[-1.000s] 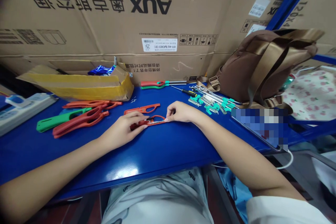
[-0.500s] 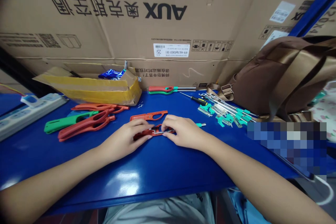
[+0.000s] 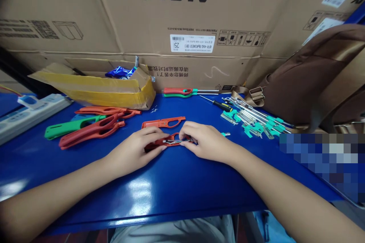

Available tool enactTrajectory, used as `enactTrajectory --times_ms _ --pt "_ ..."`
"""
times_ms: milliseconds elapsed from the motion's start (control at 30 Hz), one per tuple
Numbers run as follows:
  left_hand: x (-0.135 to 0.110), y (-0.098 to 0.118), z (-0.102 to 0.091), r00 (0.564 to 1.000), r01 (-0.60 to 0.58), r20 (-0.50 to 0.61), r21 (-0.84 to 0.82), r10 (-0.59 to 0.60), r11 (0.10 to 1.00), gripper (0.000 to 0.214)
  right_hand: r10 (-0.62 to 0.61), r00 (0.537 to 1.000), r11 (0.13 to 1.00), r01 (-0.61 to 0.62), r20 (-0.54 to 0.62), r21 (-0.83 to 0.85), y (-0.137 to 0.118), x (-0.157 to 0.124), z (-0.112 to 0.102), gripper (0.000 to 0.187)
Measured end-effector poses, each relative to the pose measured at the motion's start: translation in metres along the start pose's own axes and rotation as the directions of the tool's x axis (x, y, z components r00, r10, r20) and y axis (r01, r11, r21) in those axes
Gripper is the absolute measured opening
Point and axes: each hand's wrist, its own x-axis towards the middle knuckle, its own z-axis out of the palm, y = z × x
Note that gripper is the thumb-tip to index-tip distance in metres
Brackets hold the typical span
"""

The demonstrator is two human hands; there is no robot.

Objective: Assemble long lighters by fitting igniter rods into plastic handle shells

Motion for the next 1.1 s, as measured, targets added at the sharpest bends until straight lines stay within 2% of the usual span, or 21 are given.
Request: enactTrajectory --times_ms 233,433,700,833,967,1100 --pt "0.001 0.002 -0.002 0.999 0.041 -0.014 0.007 -0.041 0.999 0.021 -0.003 1.0 1.0 0.003 0.009 -0.004 0.0 0.0 -0.002 0.003" --pt "0.002 0.001 -0.004 0.997 0.069 -0.024 0.01 -0.069 0.998 0.014 -0.097 0.991 0.995 0.098 0.087 -0.005 -0.002 -0.001 -0.005 0.004" --pt "0.002 0.0 -0.006 0.994 0.099 -0.046 -0.014 -0.1 0.995 0.007 -0.131 0.982 0.99 0.137 0.138 -0.029 -0.004 -0.005 -0.009 0.005" --pt "0.003 -0.002 -0.006 0.994 0.095 -0.045 -0.029 -0.096 0.995 0.009 -0.166 0.974 0.986 0.168 0.156 0.003 -0.009 -0.005 -0.012 0.019" --pt "0.002 -0.001 -0.005 0.994 0.101 -0.027 -0.065 -0.103 0.993 0.01 -0.196 0.974 0.98 0.189 0.117 0.065 -0.01 -0.005 -0.011 0.019" --pt "0.002 0.0 -0.004 0.994 0.11 -0.016 -0.089 -0.111 0.99 0.01 -0.171 0.985 0.977 0.172 -0.021 0.129 -0.005 -0.001 -0.003 0.019"
